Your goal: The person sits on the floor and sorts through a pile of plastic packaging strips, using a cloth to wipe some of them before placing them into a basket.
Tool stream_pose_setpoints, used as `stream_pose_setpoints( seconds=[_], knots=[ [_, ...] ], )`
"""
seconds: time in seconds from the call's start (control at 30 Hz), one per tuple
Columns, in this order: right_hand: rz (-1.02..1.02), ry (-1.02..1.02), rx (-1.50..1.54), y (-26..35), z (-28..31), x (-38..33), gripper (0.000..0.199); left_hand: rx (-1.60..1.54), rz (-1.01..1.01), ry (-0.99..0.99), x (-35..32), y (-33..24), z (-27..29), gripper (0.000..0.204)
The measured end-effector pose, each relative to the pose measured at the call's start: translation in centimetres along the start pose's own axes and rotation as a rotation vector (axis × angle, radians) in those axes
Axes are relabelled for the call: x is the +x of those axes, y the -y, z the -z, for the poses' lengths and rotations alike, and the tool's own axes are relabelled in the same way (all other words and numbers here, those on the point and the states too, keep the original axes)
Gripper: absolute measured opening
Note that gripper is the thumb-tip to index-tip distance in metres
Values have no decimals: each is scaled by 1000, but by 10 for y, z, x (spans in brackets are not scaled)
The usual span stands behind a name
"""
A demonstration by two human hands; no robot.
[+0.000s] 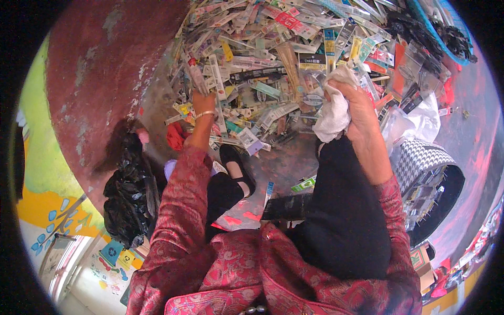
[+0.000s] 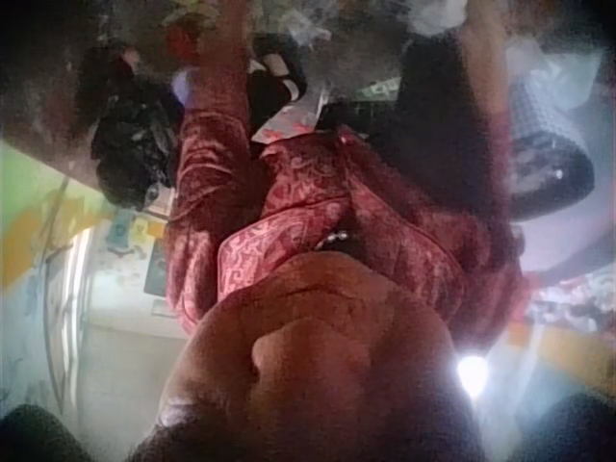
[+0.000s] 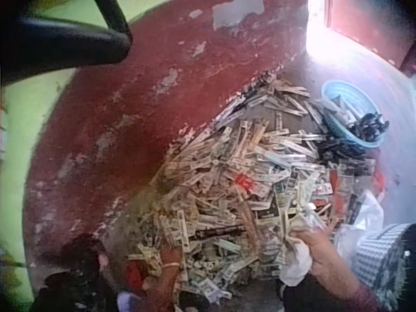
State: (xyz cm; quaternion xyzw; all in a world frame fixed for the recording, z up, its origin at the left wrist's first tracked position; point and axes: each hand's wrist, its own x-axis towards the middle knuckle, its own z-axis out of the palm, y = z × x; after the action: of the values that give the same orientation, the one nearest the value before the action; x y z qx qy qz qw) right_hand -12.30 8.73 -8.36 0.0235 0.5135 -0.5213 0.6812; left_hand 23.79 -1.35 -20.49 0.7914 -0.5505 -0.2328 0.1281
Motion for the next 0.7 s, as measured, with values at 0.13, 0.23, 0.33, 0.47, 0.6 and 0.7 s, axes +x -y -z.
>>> stream_pose_setpoints(
  seconds=[0.13,0.23,0.33,0.47,0.6,0.7],
  knots=[
    [-15,3,4,0,-3,-3,12,374,-85,160,9,-28,-5,67],
    [-22,-17,-14,0,-1,-2,12,431,-11,206,-1,-44,-6,64],
    [-35,17,2,-1,0,-1,12,543,-54,216,-24,-56,-13,49],
    [-14,20,-3,-2,2,1,12,472,-191,242,-71,-59,-18,35],
    [-31,18,8,-3,3,0,12,81,-175,373,-117,-47,-19,32],
    [-38,15,18,-2,2,-1,13,-43,-60,360,-117,-36,-17,35]
  ],
)
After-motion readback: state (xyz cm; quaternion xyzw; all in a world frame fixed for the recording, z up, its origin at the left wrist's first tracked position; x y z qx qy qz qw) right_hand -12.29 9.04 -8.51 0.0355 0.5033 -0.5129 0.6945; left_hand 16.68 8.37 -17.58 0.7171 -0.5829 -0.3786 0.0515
